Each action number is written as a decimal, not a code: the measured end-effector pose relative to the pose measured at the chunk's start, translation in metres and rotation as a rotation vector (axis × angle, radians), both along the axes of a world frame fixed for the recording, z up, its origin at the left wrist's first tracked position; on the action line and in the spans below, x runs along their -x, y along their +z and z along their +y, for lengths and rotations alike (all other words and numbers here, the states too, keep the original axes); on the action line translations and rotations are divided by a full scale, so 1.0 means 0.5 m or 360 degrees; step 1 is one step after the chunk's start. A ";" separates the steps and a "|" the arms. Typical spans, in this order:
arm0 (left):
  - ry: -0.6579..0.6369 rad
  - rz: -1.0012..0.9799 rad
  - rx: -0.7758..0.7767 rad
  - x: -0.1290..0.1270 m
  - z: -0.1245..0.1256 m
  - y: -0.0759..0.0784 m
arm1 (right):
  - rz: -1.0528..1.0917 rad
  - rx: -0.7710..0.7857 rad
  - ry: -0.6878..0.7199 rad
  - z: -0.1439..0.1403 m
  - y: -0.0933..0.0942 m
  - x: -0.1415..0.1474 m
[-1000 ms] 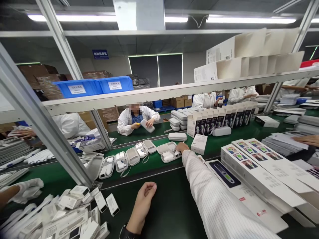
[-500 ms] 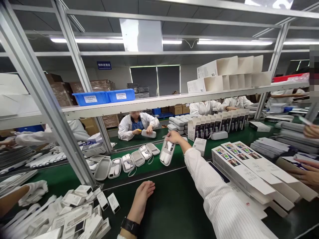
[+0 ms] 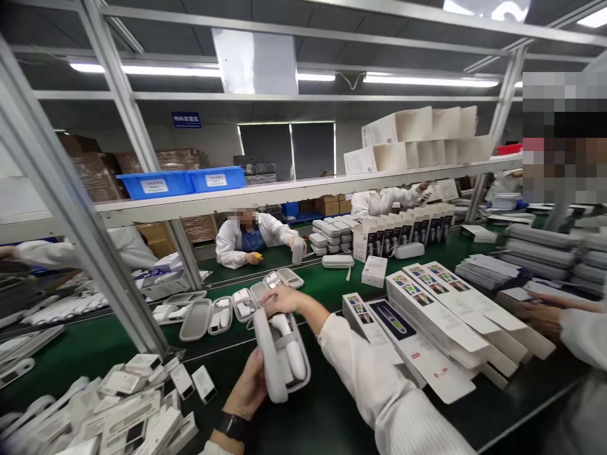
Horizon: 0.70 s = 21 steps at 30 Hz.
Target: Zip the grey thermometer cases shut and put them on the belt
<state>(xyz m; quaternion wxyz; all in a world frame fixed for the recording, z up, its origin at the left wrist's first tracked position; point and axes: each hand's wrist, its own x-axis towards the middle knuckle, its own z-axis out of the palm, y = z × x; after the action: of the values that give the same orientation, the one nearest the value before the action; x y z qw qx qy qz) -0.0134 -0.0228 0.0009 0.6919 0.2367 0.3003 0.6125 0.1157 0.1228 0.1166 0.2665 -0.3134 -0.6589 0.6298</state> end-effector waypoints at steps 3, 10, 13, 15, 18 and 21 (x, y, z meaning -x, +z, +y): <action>0.0417 0.0047 0.0157 0.005 0.017 0.011 | 0.0242 0.0102 -0.0402 -0.056 -0.078 0.009; 0.0941 -0.0022 0.0083 0.056 0.046 0.009 | 0.0408 0.0519 -0.0149 -0.197 -0.238 0.032; 0.0912 0.0053 0.0106 0.057 0.039 0.007 | 0.0664 0.0635 0.0039 -0.213 -0.265 0.039; 0.0903 0.0064 0.0105 0.054 0.034 0.008 | 0.0765 0.0698 0.0071 -0.216 -0.269 0.040; 0.0863 0.0057 0.0147 0.049 0.028 0.009 | 0.0845 0.0780 0.0138 -0.220 -0.266 0.042; 0.0818 0.0097 0.0232 0.040 0.024 0.005 | 0.0881 0.0854 0.0185 -0.229 -0.265 0.047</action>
<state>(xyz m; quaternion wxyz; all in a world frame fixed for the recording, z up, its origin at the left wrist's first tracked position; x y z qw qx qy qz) -0.0332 -0.0110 0.0036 0.5196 0.1207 0.4146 0.7373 0.0924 0.0085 -0.0161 0.3066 -0.1522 -0.3906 0.8546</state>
